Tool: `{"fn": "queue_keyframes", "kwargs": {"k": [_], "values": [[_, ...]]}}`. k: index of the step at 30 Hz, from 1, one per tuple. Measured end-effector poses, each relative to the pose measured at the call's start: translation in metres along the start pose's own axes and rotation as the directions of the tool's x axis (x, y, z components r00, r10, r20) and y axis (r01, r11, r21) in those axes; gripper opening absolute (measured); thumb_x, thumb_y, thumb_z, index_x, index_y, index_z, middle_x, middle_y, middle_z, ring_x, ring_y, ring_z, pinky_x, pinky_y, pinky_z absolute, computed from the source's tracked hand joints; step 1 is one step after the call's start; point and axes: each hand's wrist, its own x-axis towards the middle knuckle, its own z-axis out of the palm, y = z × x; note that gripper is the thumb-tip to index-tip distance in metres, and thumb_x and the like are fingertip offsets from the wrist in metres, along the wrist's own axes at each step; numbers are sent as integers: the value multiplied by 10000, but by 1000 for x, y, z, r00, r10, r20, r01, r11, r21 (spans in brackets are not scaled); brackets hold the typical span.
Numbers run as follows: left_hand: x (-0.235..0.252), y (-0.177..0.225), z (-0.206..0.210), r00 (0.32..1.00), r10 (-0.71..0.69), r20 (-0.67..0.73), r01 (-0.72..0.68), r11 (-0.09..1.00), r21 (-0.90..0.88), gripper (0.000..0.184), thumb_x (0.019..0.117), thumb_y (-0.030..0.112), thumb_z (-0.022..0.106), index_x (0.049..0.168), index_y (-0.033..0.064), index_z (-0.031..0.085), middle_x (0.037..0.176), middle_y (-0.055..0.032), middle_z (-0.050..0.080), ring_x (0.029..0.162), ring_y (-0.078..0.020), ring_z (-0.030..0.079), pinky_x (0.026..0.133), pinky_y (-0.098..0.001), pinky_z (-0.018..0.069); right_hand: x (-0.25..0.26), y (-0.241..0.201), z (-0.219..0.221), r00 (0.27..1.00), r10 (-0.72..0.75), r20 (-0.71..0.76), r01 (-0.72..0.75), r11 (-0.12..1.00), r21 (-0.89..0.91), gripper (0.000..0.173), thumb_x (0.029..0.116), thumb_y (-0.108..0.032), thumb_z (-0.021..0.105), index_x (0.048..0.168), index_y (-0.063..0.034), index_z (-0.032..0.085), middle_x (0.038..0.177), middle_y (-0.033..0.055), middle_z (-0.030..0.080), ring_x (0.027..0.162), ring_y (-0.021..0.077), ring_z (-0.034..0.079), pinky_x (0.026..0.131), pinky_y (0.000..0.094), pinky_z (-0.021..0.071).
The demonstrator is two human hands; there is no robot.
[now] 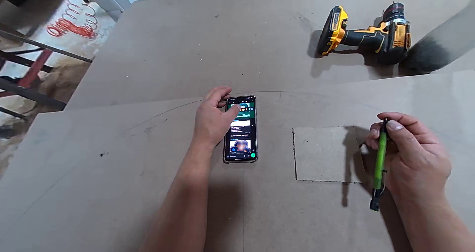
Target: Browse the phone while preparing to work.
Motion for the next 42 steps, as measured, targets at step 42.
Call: {"fn": "queue_keyframes", "kwargs": {"k": [42], "values": [[1, -8, -9, 1000, 5, 14, -2, 980, -197, 435, 959, 122, 658, 1391, 159, 622, 1356, -5, 651, 1151, -131, 674, 961, -344, 593, 0, -1, 0, 1000, 6, 1, -6, 1000, -1, 237, 1069, -157, 465, 1186, -95, 662, 847, -8, 659, 678, 85, 628, 619, 225, 569]]}}
